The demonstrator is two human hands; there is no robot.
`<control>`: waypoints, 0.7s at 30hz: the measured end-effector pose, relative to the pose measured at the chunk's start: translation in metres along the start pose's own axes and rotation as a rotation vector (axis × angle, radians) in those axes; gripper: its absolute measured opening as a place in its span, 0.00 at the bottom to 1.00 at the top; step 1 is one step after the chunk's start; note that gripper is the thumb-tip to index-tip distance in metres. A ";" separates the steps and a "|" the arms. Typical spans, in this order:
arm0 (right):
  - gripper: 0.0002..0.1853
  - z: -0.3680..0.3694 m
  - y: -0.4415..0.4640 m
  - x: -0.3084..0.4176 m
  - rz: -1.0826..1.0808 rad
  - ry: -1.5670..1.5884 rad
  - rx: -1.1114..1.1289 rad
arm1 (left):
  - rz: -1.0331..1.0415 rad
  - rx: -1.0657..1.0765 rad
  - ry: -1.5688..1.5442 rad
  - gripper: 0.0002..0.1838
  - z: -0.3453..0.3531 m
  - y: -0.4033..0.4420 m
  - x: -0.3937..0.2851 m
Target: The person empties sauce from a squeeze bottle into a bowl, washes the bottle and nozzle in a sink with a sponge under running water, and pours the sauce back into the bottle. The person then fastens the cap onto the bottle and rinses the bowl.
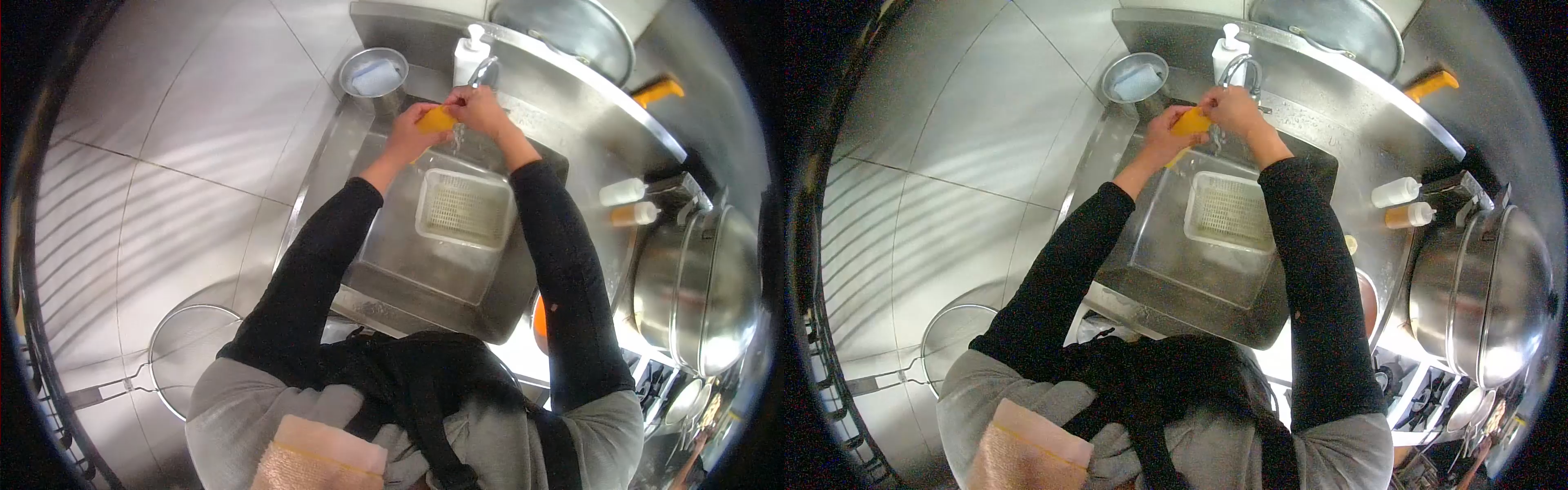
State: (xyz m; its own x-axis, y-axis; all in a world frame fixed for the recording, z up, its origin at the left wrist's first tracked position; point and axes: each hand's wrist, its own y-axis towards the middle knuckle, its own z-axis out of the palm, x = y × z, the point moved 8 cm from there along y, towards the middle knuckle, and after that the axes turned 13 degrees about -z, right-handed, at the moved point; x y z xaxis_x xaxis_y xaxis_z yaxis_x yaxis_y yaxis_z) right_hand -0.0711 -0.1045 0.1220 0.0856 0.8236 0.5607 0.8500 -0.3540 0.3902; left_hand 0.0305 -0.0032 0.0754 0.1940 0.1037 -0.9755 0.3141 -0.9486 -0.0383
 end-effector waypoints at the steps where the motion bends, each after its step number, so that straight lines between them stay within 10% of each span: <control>1: 0.09 0.004 -0.003 -0.009 0.082 0.161 -0.066 | 0.082 -0.110 0.123 0.32 -0.007 -0.007 -0.009; 5: 0.09 0.015 -0.030 -0.046 0.517 0.728 -0.384 | 0.086 -0.327 0.153 0.32 -0.025 -0.028 -0.010; 8: 0.09 0.002 -0.053 -0.044 0.708 0.481 -0.404 | 0.078 -0.355 0.095 0.33 -0.031 -0.031 -0.008; 14: 0.09 0.028 -0.037 -0.027 0.517 1.010 -0.397 | 0.167 -0.406 0.308 0.34 -0.028 -0.040 -0.029; 21: 0.11 0.030 -0.024 -0.004 0.373 0.719 -0.161 | 0.309 -0.408 0.329 0.33 -0.020 -0.042 -0.039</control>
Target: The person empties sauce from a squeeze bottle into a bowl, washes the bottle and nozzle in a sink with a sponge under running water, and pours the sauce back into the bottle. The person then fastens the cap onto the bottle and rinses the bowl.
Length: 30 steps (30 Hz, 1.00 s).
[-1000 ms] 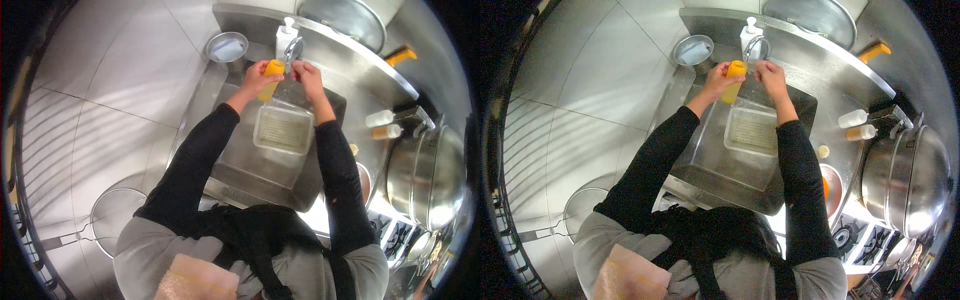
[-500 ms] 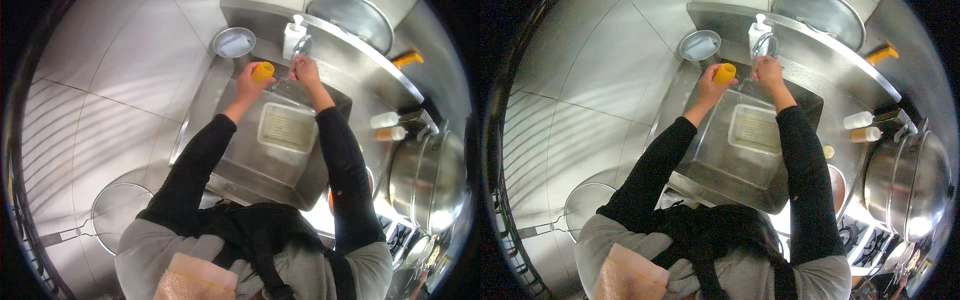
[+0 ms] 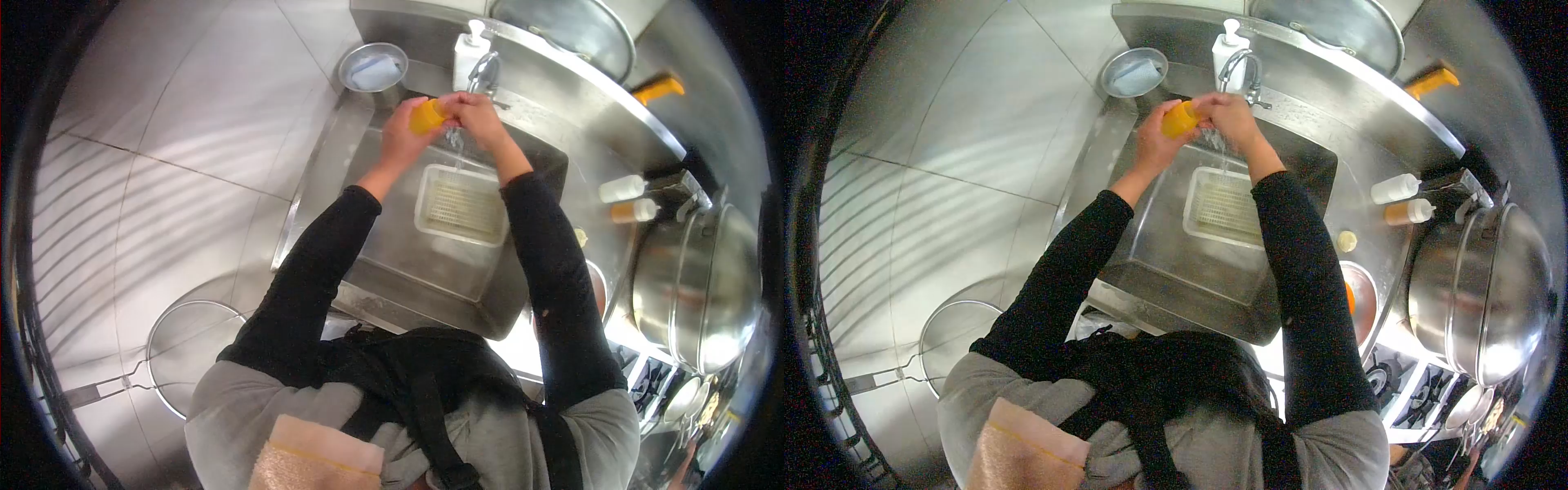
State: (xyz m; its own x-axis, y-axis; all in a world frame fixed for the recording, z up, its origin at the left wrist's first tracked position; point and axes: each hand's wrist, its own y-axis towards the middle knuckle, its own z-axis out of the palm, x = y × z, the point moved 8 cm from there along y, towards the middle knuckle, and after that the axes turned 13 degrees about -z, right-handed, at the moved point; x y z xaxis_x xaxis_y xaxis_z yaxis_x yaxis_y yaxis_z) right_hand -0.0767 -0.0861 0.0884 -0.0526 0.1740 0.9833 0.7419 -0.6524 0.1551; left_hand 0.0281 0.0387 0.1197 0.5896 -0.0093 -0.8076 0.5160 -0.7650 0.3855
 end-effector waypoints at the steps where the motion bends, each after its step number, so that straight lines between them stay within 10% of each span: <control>1: 0.11 -0.014 -0.001 -0.011 0.057 0.246 -0.217 | -0.031 -0.009 -0.030 0.32 0.000 0.001 0.002; 8: 0.17 -0.017 -0.065 -0.068 0.075 0.393 -0.406 | -0.381 0.234 -0.473 0.28 0.058 0.007 0.032; 13: 0.27 0.036 -0.112 -0.068 0.260 0.630 -0.289 | -0.679 0.463 -0.014 0.32 0.111 0.017 0.044; 17: 0.33 0.007 -0.105 -0.062 -0.076 -0.114 -0.351 | -1.128 0.514 -0.455 0.25 0.103 -0.019 0.043; 20: 0.35 0.012 -0.118 -0.021 -0.255 -0.858 -0.397 | -0.950 0.626 -0.655 0.22 0.107 -0.048 0.027; 24: 0.33 0.030 -0.138 -0.023 -0.323 -0.355 -0.302 | -1.257 0.695 -1.086 0.21 0.096 -0.080 0.074; 26: 0.25 0.028 -0.173 -0.055 0.167 0.430 -0.457 | -1.304 1.106 -1.100 0.23 0.095 -0.114 0.076; 30: 0.17 0.036 -0.255 -0.106 0.542 0.248 -0.541 | -1.272 1.040 -0.938 0.26 0.076 -0.142 0.049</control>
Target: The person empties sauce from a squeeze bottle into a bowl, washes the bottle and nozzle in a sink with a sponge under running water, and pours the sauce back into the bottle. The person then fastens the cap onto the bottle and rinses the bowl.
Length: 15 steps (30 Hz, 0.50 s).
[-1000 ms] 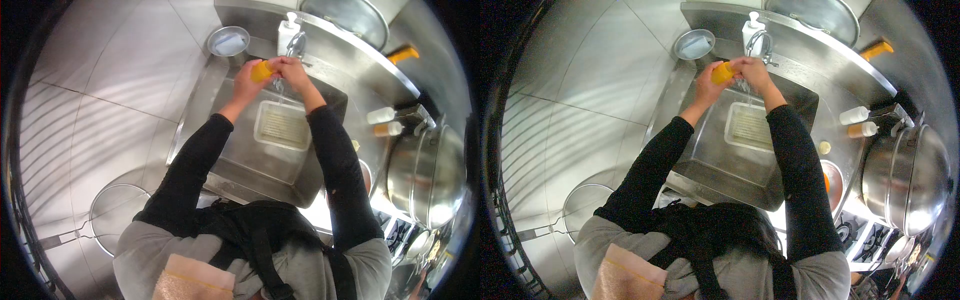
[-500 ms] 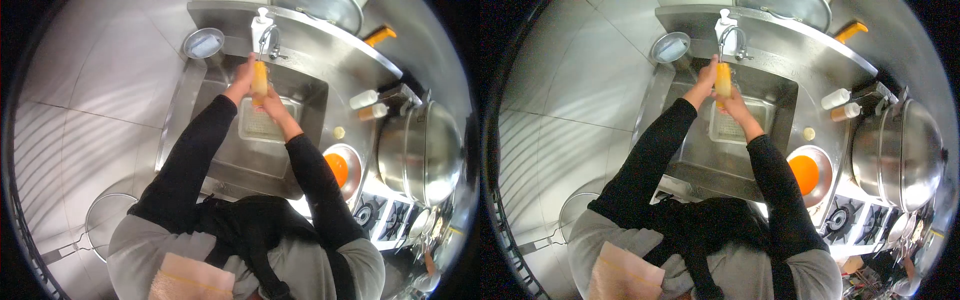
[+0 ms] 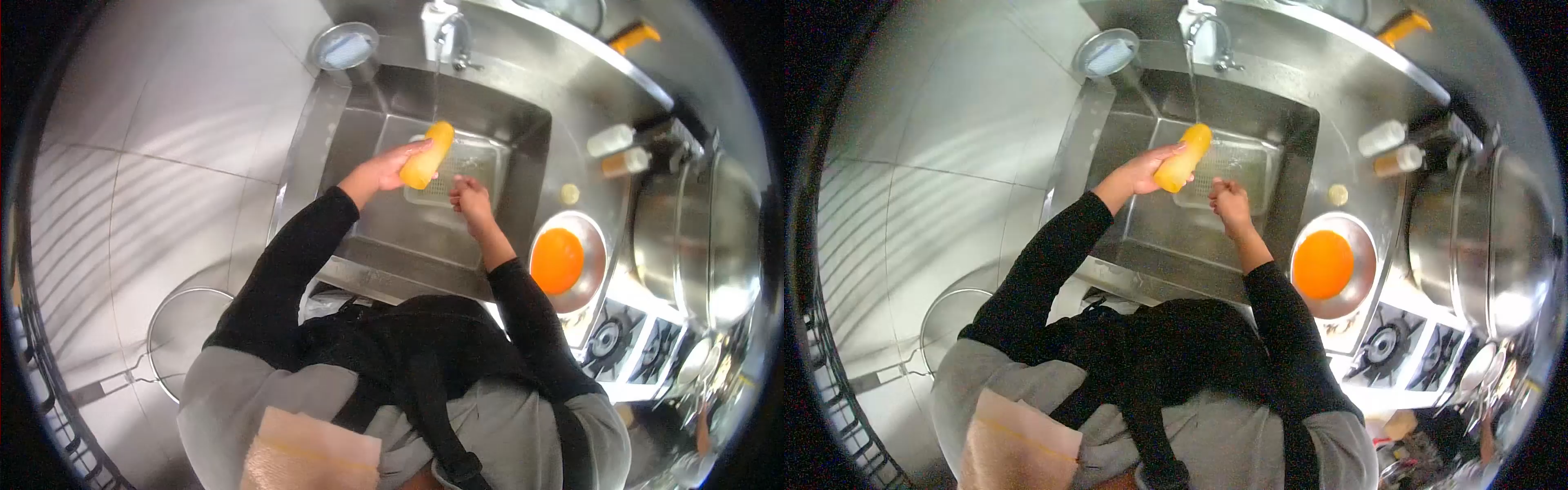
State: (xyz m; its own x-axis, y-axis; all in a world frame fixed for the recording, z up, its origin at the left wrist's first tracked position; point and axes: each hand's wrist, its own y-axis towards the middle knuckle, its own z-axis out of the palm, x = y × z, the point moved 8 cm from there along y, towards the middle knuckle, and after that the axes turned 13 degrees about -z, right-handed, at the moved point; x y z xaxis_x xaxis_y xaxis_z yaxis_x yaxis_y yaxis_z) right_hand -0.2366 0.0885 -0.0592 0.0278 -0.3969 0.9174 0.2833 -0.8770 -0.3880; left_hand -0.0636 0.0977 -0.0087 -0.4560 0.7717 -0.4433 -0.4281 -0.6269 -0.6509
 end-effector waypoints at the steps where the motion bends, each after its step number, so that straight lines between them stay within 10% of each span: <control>1: 0.15 0.000 -0.016 -0.007 0.030 0.025 0.034 | -0.025 0.004 0.012 0.26 0.010 -0.003 0.004; 6: 0.14 -0.010 -0.052 -0.030 0.004 0.055 0.108 | 0.362 0.026 0.284 0.27 0.071 -0.044 -0.027; 15: 0.14 -0.015 -0.077 0.028 -0.180 0.169 0.155 | 0.369 0.204 0.288 0.30 0.129 -0.072 -0.037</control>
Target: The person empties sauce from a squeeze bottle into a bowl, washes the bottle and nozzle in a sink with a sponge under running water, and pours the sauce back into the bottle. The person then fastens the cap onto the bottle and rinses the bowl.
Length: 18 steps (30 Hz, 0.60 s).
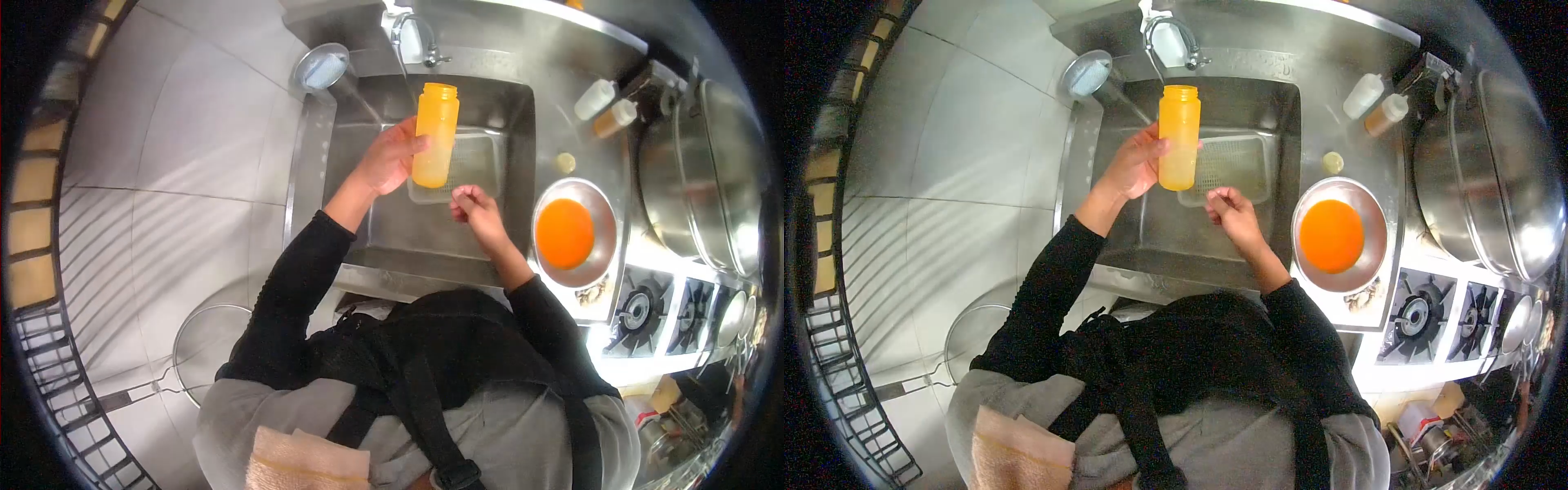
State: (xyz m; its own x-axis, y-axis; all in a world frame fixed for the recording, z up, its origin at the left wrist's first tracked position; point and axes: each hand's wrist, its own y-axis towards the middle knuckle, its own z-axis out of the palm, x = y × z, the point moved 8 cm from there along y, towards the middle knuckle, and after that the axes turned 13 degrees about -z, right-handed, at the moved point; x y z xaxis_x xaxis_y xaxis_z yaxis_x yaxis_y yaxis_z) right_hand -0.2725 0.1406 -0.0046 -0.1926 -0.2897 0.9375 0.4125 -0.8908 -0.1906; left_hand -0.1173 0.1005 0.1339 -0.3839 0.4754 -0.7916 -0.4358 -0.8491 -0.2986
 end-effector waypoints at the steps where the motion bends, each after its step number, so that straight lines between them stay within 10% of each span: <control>1: 0.16 0.010 -0.001 0.012 -0.002 0.190 0.024 | 0.002 0.000 0.008 0.30 0.004 0.000 -0.001; 9: 0.24 0.063 -0.013 0.111 -0.134 0.753 0.226 | 0.114 -0.127 -0.071 0.24 0.005 -0.002 0.005; 18: 0.32 0.026 -0.008 0.114 -0.619 -0.027 -0.123 | 0.301 -0.311 0.126 0.25 0.012 -0.006 -0.015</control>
State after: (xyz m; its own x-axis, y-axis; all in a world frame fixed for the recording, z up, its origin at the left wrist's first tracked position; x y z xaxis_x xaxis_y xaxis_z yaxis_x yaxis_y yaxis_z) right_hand -0.2742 0.1234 0.1115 -0.3396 0.2995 0.8916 0.1258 -0.9250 0.3586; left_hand -0.1190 0.1012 0.1542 -0.3458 0.1811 -0.9207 -0.0470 -0.9833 -0.1758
